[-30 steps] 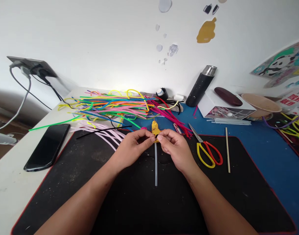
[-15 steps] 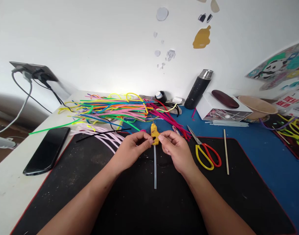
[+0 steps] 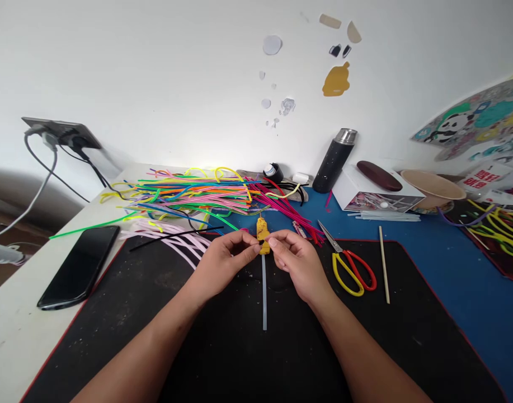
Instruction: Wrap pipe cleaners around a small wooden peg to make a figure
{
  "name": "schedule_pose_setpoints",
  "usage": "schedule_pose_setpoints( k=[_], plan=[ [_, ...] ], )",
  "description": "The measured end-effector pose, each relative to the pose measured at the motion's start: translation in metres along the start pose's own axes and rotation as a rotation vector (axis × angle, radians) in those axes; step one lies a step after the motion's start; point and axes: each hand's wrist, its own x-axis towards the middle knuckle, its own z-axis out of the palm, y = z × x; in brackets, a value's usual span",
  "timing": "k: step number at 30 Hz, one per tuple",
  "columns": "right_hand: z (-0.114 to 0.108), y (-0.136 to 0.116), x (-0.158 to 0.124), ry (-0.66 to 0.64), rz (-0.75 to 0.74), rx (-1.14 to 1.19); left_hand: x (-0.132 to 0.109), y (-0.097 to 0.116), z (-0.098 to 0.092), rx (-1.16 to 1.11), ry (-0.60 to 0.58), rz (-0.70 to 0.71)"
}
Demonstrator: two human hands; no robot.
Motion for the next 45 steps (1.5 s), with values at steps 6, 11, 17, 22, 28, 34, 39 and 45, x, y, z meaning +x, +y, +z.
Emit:
schedule_pose_setpoints(
  k=[6, 11, 17, 22, 28, 34, 39, 45],
  plan=[
    [-0.0002, 0.0019, -0.0017, -0.055, -0.006, -0.044, -0.0021, 0.0026, 0.0028, 0.102, 0.002, 0.034],
    [-0.0002, 0.0000, -0.0018, -0.059, -0.020, -0.080, -0.0018, 0.0039, 0.0025, 0.049, -0.022, 0.007],
    [-0.0007, -0.0010, -0.0017, -0.061, -0.033, -0.057, 0.0014, 0.0018, -0.0002, -0.083, -0.069, -0.107],
    [0.0003, -0.0039, -0.0028, -0.077, -0.047, -0.070, 0.0014, -0.0008, -0.0009, -0.225, -0.092, -0.176],
    [-0.0006, -0.0036, -0.0033, -0.091, -0.061, -0.080, 0.0008, 0.0003, -0.0015, -0.400, -0.154, -0.261],
    [-0.0009, -0.0050, -0.0038, -0.086, -0.037, -0.104, 0.0010, 0.0033, -0.0004, -0.401, -0.136, -0.283],
    [-0.0007, -0.0040, -0.0034, -0.062, -0.019, -0.100, 0.0018, 0.0042, -0.0009, -0.382, -0.090, -0.259],
    [-0.0009, -0.0005, -0.0030, -0.068, -0.022, -0.093, 0.0023, 0.0033, -0.0009, -0.367, -0.079, -0.244]
  ],
)
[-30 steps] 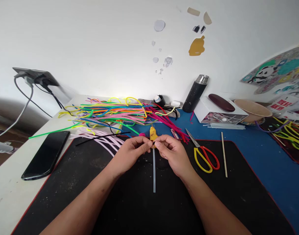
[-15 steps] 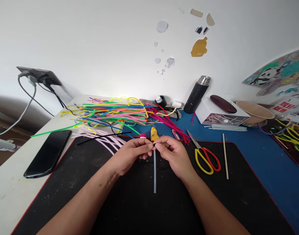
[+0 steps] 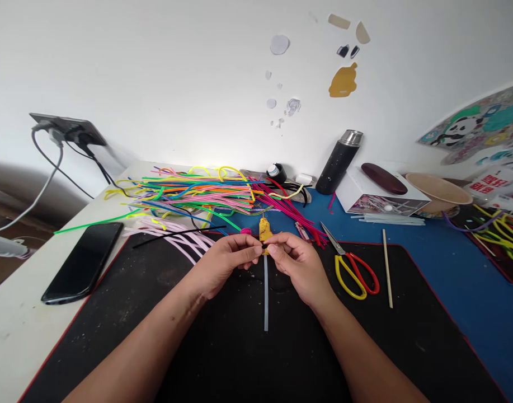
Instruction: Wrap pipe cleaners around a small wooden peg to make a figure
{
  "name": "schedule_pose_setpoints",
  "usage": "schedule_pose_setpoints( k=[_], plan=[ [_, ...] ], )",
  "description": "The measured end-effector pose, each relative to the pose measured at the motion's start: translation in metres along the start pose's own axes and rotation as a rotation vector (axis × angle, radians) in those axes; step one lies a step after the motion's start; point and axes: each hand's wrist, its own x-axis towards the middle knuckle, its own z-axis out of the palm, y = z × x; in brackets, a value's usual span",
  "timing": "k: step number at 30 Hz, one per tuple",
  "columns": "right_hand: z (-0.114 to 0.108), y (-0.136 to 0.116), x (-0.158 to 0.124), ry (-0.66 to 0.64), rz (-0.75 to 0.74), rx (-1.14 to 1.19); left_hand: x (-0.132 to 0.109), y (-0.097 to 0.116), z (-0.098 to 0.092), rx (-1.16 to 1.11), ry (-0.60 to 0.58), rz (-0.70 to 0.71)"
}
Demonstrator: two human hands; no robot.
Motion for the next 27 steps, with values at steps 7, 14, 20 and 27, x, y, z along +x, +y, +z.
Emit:
schedule_pose_setpoints(
  k=[7, 14, 20, 27],
  plan=[
    [-0.0005, -0.0007, -0.0017, -0.017, -0.010, -0.001, -0.0013, 0.0008, 0.0010, 0.016, -0.034, -0.011],
    [0.0010, -0.0053, -0.0019, -0.016, -0.008, -0.016, -0.0015, -0.0005, -0.0004, 0.054, -0.057, -0.012],
    [0.0018, -0.0066, -0.0014, -0.029, -0.023, 0.003, -0.0013, -0.0023, 0.0001, 0.059, -0.052, -0.010],
    [0.0011, -0.0057, -0.0011, -0.025, 0.007, 0.034, -0.0007, -0.0010, -0.0025, 0.203, -0.024, 0.034]
  ],
)
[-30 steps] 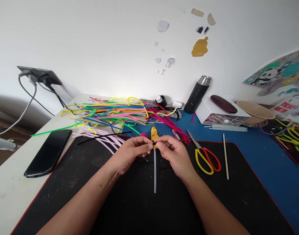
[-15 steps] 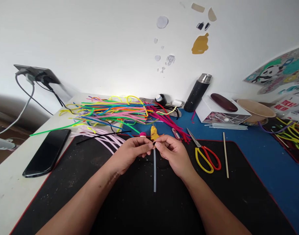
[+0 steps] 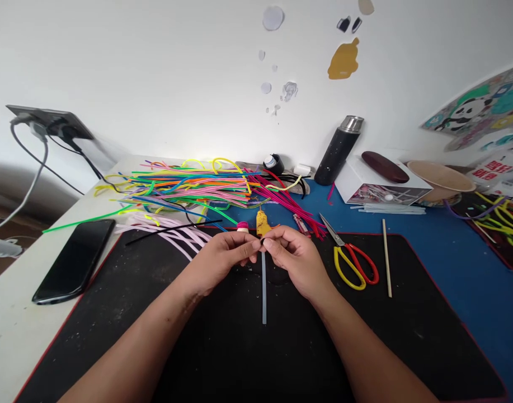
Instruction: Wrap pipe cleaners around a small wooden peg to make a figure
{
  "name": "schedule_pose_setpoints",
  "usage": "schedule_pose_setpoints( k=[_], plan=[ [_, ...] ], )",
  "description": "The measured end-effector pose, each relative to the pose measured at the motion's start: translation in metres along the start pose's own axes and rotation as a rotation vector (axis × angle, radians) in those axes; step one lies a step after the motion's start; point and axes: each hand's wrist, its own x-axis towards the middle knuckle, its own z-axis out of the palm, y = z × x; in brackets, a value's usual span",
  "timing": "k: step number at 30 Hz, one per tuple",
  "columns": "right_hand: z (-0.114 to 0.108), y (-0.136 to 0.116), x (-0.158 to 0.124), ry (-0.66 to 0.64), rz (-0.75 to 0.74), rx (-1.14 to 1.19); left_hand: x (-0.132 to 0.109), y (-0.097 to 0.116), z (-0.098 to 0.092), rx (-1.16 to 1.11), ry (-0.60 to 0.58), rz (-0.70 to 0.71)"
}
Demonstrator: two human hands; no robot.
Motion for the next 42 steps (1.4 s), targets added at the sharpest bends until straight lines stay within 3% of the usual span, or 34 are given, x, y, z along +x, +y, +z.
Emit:
schedule_pose_setpoints(
  k=[6, 12, 18, 28, 32, 37, 42],
  plan=[
    [-0.004, -0.001, 0.002, 0.101, -0.011, 0.097, 0.001, 0.001, -0.020, 0.268, 0.427, 0.206],
    [-0.003, -0.008, 0.001, 0.088, -0.005, 0.117, 0.009, -0.009, -0.028, 0.924, 0.373, 0.442],
    [-0.003, -0.009, 0.000, 0.084, -0.021, 0.128, 0.019, -0.030, -0.029, 1.147, 0.333, 0.461],
    [-0.004, -0.006, 0.000, 0.066, 0.004, 0.128, 0.023, -0.032, -0.026, 1.021, 0.300, 0.421],
    [-0.005, -0.004, 0.001, 0.060, 0.012, 0.141, 0.017, -0.025, -0.022, 0.723, 0.304, 0.333],
    [-0.005, -0.003, 0.002, 0.039, 0.024, 0.141, 0.012, -0.017, -0.016, 0.259, 0.169, 0.276],
    [-0.005, -0.003, 0.003, 0.039, 0.025, 0.151, 0.010, -0.016, -0.010, 0.084, 0.121, 0.300]
  ],
)
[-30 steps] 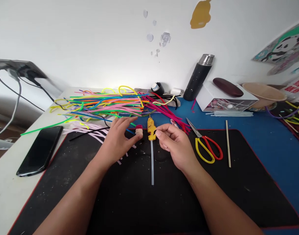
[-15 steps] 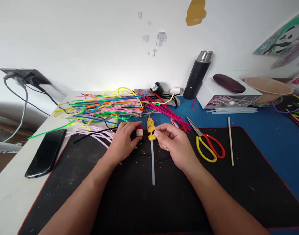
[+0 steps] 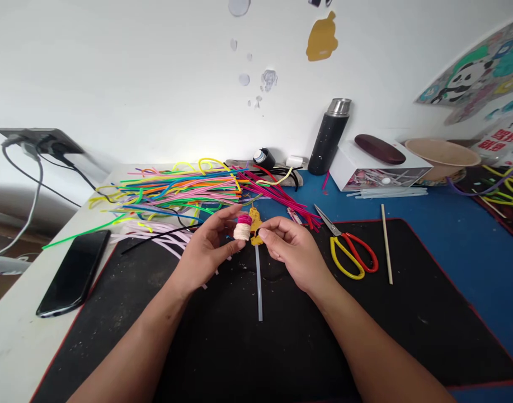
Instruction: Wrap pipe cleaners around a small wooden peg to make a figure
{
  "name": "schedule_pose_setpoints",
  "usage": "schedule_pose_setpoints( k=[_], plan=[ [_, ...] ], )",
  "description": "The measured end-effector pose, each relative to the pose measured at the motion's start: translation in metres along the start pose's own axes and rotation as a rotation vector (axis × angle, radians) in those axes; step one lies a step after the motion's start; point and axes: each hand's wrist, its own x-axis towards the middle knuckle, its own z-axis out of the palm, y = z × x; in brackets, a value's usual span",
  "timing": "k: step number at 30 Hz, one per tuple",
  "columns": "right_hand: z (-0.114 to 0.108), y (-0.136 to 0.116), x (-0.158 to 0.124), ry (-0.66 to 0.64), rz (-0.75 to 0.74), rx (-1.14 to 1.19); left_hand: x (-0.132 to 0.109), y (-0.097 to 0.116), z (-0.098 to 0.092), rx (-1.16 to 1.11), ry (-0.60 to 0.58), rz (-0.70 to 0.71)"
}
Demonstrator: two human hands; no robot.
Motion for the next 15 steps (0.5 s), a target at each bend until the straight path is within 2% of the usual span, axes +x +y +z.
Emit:
schedule_pose_setpoints(
  k=[15],
  plan=[
    [0.0003, 0.0025, 0.0014, -0.010, 0.031, -0.006, -0.0076, 0.0084, 0.0091, 0.057, -0.007, 0.075]
  ],
)
